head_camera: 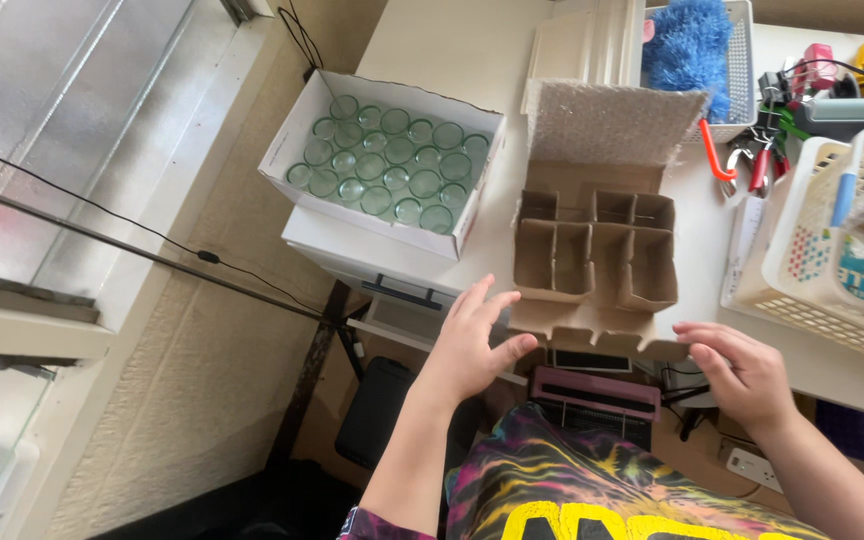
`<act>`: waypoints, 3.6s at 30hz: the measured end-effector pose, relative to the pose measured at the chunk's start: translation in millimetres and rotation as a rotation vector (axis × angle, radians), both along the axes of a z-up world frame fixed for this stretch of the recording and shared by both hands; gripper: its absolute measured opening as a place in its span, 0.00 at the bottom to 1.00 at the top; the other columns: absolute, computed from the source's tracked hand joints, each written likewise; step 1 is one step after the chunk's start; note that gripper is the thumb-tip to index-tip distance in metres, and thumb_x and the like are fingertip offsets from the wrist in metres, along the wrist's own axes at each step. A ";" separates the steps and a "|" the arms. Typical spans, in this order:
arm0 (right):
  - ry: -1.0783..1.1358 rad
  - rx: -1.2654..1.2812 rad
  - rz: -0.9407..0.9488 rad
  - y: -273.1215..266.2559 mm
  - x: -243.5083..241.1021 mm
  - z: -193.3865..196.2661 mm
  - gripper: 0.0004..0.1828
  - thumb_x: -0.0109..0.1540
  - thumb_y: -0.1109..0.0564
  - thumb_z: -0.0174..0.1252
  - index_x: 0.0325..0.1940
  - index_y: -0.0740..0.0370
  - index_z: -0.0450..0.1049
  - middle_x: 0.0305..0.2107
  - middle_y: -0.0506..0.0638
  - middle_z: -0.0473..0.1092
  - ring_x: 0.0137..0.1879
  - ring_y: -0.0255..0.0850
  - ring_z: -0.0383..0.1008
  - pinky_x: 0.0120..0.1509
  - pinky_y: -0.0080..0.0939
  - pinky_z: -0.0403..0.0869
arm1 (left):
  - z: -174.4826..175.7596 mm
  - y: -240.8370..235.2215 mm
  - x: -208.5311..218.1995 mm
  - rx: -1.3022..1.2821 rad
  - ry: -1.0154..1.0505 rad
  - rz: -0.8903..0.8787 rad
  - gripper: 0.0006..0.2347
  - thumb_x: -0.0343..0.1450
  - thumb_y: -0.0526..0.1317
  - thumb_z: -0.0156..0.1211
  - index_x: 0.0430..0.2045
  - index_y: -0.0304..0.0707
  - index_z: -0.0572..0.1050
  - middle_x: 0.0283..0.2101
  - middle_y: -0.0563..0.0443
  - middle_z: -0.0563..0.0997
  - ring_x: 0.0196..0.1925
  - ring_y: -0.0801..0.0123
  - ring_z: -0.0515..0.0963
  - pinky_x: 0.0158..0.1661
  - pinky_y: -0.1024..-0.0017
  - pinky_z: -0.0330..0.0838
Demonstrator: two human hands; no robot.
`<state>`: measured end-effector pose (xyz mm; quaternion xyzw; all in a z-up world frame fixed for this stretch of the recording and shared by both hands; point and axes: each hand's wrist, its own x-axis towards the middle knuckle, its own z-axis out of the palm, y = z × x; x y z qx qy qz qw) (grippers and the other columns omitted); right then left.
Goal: The person unfolds a cardboard divider and places glass jars into its sections one by one, then folds the divider closed and staples the package shut.
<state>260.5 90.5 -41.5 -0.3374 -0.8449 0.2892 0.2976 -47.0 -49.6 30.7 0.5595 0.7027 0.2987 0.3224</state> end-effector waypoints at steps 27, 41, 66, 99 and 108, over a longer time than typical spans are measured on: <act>-0.764 -0.003 0.514 1.2 -40.6 -40.3 0.31 0.54 0.28 0.53 0.58 0.37 0.67 0.62 0.50 0.50 0.70 0.60 0.35 0.68 0.66 0.39 | -140.3 30.4 -14.6 -0.235 -0.520 0.106 0.28 0.54 0.28 0.43 0.50 0.47 0.68 0.53 0.54 0.70 0.58 0.69 0.68 0.59 0.78 0.56; -0.733 0.483 -0.045 120.7 -134.8 28.9 0.42 0.49 0.25 0.47 0.66 0.34 0.53 0.64 0.59 0.52 0.70 0.58 0.47 0.67 0.63 0.48 | -92.6 25.2 -23.7 -0.496 -0.235 0.011 0.20 0.57 0.27 0.39 0.36 0.47 0.75 0.39 0.53 0.69 0.44 0.65 0.73 0.47 0.74 0.66; -0.947 -0.080 0.044 147.8 -159.9 6.8 0.37 0.54 0.28 0.39 0.64 0.41 0.56 0.60 0.43 0.58 0.66 0.44 0.55 0.62 0.49 0.62 | -254.1 36.3 53.3 0.454 0.450 0.332 0.31 0.54 0.24 0.54 0.52 0.46 0.59 0.55 0.23 0.57 0.43 0.37 0.71 0.32 0.57 0.72; 0.042 0.332 -0.076 46.4 -98.1 41.3 0.08 0.59 0.64 0.53 0.41 0.69 0.73 0.40 0.57 0.72 0.50 0.49 0.73 0.62 0.47 0.72 | -28.3 167.7 -136.8 -0.730 0.795 -0.082 0.07 0.58 0.31 0.55 0.21 0.50 0.73 0.29 0.60 0.76 0.37 0.66 0.73 0.36 0.74 0.61; 0.055 0.265 -0.148 42.3 -92.5 43.4 0.08 0.60 0.64 0.54 0.42 0.68 0.72 0.42 0.58 0.72 0.50 0.46 0.73 0.62 0.43 0.71 | -37.3 164.5 -136.9 -0.702 0.500 -0.023 0.08 0.63 0.38 0.45 0.21 0.41 0.74 0.26 0.51 0.77 0.28 0.58 0.73 0.29 0.69 0.65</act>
